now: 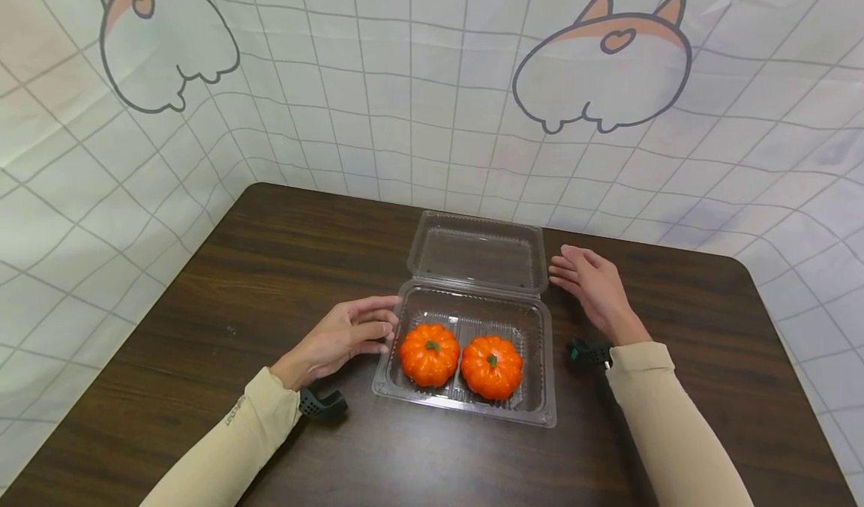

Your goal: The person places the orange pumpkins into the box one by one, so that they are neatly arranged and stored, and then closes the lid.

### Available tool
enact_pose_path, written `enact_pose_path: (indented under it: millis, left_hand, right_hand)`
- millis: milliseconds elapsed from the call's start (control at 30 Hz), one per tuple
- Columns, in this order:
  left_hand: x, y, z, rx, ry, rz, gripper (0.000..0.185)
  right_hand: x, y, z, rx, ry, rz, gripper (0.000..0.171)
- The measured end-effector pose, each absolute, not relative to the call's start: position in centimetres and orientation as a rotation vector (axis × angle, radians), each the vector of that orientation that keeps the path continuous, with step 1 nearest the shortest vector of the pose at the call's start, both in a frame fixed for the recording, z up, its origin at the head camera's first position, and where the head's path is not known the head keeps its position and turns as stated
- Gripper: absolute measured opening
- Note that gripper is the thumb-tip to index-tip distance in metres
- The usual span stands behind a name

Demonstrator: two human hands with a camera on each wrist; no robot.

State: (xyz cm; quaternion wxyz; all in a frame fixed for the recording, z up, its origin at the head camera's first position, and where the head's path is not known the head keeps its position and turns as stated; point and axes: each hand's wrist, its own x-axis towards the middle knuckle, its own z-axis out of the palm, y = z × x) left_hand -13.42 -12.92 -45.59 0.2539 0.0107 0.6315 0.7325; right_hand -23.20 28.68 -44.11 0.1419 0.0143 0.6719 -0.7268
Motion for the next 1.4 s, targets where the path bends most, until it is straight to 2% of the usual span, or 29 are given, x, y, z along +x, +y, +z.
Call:
enact_pose_path:
  millis: [100,267,500,1100,1400]
  left_hand:
    - [-13.4,-12.9,-45.5,0.029,1.710,1.991,0.056]
    - [-13.2,-12.8,-45.4,0.026,1.700,1.995,0.056]
    - [-13.2,-12.8,-45.4,0.032,1.702,1.994,0.057]
    - [-13.3,-13.0,-45.5,0.035,1.722,1.996,0.056]
    - [-13.3,-13.0,-45.5,0.045,1.711,2.001,0.056]
  right_hand:
    - [-23.4,28.5,-44.4,0.064,1.910,-2.061,0.077]
    - [-23.8,28.2,-44.7,0.072,1.878,-2.012,0.073]
    - [-24.1,27.8,-44.8,0.048,1.871,-1.945,0.087]
    - [-24.3,27.5,-44.4,0.051,1.863,-1.890,0.082]
    - [-24.0,27.5,-43.5,0.042,1.813,-1.941,0.086]
